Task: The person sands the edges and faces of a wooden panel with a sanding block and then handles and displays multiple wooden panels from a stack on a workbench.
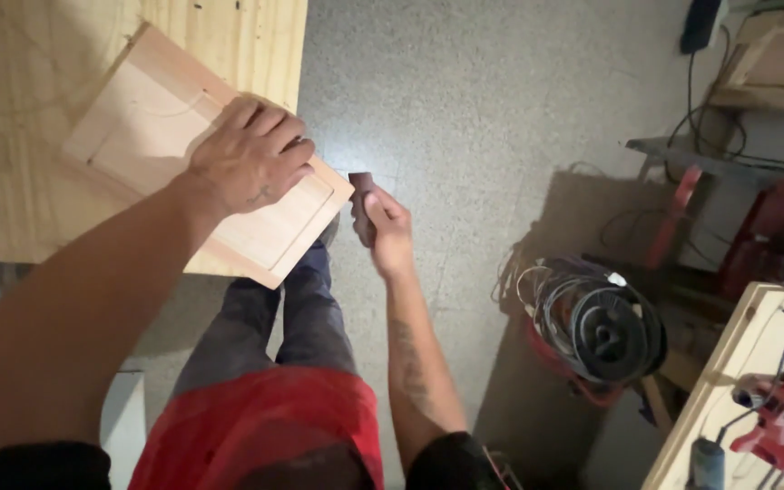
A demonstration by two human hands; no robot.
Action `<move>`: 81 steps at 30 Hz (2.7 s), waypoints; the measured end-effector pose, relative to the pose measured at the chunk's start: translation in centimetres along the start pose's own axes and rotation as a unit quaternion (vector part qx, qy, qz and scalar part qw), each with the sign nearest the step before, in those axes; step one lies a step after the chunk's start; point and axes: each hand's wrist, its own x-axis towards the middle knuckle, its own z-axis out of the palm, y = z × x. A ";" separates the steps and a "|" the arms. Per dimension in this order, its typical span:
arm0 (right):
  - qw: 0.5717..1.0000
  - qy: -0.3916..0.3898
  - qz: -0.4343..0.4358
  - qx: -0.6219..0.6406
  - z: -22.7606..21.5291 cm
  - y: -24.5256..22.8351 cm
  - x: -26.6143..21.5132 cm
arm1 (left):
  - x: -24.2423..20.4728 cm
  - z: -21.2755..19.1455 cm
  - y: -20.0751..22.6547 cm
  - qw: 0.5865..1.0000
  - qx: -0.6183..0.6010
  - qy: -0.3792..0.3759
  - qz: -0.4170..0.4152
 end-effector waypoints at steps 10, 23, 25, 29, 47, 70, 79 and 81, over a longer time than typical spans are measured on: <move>0.935 -0.248 -0.050 -0.248 -0.5 -7.0 2.0 | 0.9 -1.7 0.4 0.966 -0.051 -0.253 -0.020; 0.996 -0.033 -0.044 -0.076 0.4 0.5 -4.3 | 5.1 -0.8 0.3 0.948 -0.140 -0.230 0.171; 0.965 0.069 0.022 0.253 0.7 5.3 -7.1 | 5.9 -0.3 1.3 0.924 -0.195 -0.274 0.181; 0.954 0.153 -0.015 0.257 2.3 5.6 -7.8 | 3.5 3.2 0.0 0.975 -0.043 -0.193 0.098; 0.995 0.096 -0.006 0.023 6.6 2.4 -6.1 | 2.9 -1.2 -2.3 0.944 -0.079 -0.158 -0.280; 0.923 -0.039 -0.233 -0.303 6.2 -7.7 10.2 | 1.7 -0.3 -3.1 0.952 -0.014 -0.104 -0.288; 0.918 0.066 -0.130 -0.368 5.4 4.8 -9.4 | 1.4 0.0 -2.9 0.943 -0.054 -0.126 -0.304; 0.913 0.077 -0.169 -0.363 5.7 5.3 -12.1 | 1.5 -0.4 -2.9 0.943 -0.040 -0.126 -0.307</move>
